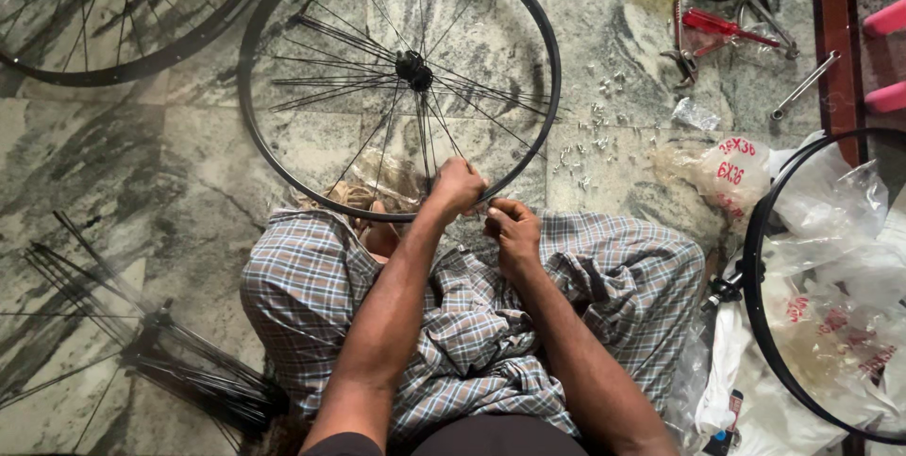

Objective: The person sits on the floor and assembles a bicycle wheel by inserting spokes into the hub and rim, then securing them with nipples. They handle the rim, hub, spokes, and nipples, working methodically around the wheel.

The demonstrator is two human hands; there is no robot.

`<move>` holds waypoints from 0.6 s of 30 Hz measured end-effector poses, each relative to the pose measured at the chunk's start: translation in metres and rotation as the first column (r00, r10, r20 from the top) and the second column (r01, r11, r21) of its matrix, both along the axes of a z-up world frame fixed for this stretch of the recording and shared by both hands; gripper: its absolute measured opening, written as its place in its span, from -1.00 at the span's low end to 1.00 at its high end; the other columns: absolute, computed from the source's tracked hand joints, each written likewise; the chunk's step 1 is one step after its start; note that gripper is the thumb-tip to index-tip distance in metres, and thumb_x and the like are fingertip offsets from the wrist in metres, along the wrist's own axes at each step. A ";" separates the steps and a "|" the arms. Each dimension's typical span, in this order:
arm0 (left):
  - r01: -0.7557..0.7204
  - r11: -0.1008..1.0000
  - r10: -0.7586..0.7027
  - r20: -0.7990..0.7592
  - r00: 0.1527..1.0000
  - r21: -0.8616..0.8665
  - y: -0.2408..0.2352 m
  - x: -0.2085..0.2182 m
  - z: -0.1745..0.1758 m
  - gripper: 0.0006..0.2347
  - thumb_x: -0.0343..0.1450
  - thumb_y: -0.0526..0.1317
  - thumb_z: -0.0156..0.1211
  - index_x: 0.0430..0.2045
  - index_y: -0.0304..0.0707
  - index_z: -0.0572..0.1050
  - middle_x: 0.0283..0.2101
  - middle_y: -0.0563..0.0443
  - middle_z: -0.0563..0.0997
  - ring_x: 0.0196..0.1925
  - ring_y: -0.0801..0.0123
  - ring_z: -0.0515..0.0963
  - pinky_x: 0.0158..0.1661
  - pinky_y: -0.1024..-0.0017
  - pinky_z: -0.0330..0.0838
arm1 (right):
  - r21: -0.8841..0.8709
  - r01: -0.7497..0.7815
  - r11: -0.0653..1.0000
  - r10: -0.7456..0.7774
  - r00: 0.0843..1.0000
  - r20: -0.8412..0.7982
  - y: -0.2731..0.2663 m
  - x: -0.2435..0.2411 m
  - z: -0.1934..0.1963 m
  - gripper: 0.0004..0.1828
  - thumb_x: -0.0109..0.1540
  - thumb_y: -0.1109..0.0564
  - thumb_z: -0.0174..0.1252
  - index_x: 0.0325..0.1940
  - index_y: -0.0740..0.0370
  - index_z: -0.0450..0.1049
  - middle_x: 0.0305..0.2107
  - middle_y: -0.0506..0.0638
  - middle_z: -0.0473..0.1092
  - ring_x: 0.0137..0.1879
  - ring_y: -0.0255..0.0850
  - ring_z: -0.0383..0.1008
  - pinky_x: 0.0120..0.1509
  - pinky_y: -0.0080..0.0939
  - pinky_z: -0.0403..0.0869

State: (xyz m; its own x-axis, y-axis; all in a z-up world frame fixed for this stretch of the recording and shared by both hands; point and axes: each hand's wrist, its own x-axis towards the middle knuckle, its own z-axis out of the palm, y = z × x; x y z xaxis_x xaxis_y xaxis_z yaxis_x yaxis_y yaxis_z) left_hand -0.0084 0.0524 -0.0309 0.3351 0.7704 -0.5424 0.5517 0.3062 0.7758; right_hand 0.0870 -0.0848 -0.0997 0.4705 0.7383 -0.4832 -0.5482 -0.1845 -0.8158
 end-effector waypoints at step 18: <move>0.057 0.998 -0.056 -0.049 0.997 0.016 -0.002 0.003 0.020 -0.79 0.34 -0.20 0.34 -0.68 -0.35 0.60 -0.66 -0.09 0.63 -0.69 0.31 0.61 -0.54 0.33 0.54 | -0.001 0.061 0.998 -0.061 0.996 -0.066 -0.001 0.001 0.009 -0.87 0.23 0.29 0.23 -0.13 0.28 0.52 -0.46 -0.06 0.46 -0.44 -0.28 0.44 -0.36 -0.27 0.48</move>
